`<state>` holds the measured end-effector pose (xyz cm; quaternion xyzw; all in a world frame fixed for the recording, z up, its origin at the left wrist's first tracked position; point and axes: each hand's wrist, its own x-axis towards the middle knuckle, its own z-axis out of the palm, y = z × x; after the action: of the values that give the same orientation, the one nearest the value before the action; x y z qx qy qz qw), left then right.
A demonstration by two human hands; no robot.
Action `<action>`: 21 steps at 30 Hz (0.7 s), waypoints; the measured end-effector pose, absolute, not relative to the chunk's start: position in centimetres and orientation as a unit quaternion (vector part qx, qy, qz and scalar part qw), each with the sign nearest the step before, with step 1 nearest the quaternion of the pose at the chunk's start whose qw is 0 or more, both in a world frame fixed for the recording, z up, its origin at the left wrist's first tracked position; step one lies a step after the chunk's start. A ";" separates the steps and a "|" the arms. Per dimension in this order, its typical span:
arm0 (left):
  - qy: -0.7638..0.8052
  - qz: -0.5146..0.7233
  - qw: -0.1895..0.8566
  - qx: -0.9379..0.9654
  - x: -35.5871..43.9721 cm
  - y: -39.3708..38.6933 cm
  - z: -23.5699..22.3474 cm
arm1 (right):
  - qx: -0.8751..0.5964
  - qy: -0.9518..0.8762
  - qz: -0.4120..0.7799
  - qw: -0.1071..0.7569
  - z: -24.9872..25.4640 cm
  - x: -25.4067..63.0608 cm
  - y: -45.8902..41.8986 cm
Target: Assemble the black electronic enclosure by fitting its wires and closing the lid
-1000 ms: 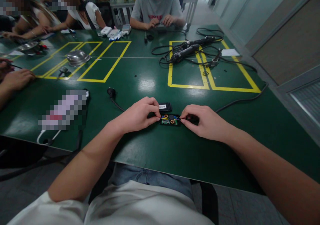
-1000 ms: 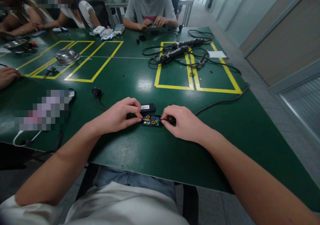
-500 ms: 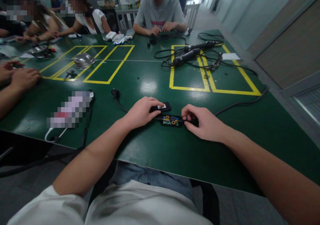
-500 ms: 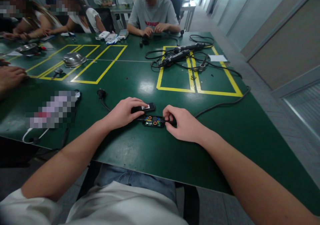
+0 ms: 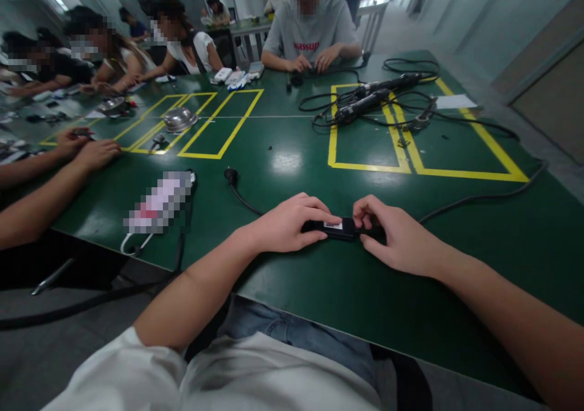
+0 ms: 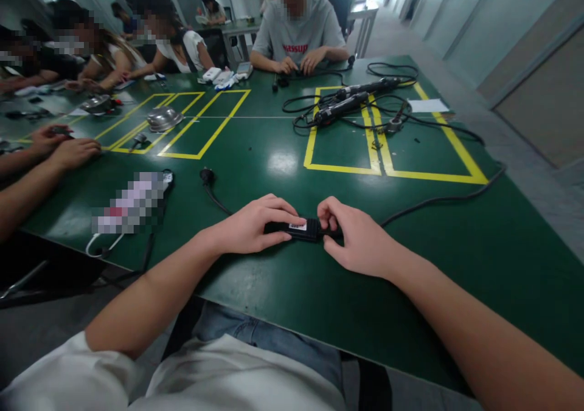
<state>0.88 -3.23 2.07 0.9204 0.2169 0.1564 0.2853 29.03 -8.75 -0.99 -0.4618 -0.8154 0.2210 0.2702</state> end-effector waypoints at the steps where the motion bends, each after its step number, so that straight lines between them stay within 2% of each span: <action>1: 0.227 0.160 0.296 0.914 1.0 -3.1 2.0 | -0.463 -0.816 0.216 0.273 -1.3 29.2 -8.7; 3: 0.274 0.188 0.302 0.893 1.2 -2.8 1.7 | -0.470 -0.809 0.214 0.281 -1.9 29.5 -8.6; 5: 0.342 0.205 0.256 0.880 1.4 -2.5 1.3 | -0.469 -0.806 0.220 0.287 -2.2 29.7 -8.5; 8: 0.413 0.153 0.217 0.871 1.6 -2.3 0.9 | -0.467 -0.810 0.215 0.282 -2.5 29.9 -8.3; 13: 0.347 0.168 0.162 0.909 1.4 -3.0 1.5 | -0.439 -0.826 0.192 0.297 -2.5 29.6 -8.2; 17: 0.287 0.080 0.202 0.933 1.2 -3.5 2.1 | -0.441 -0.821 0.199 0.303 -2.5 29.6 -8.3; 21: 0.304 0.042 0.221 0.926 1.2 -3.8 2.4 | -0.462 -0.808 0.212 0.299 -3.0 29.7 -8.5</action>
<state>1.17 -3.77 2.38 0.9257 0.3039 0.0419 0.2211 29.67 -8.51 -3.01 -0.4618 -0.8079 0.2119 0.2986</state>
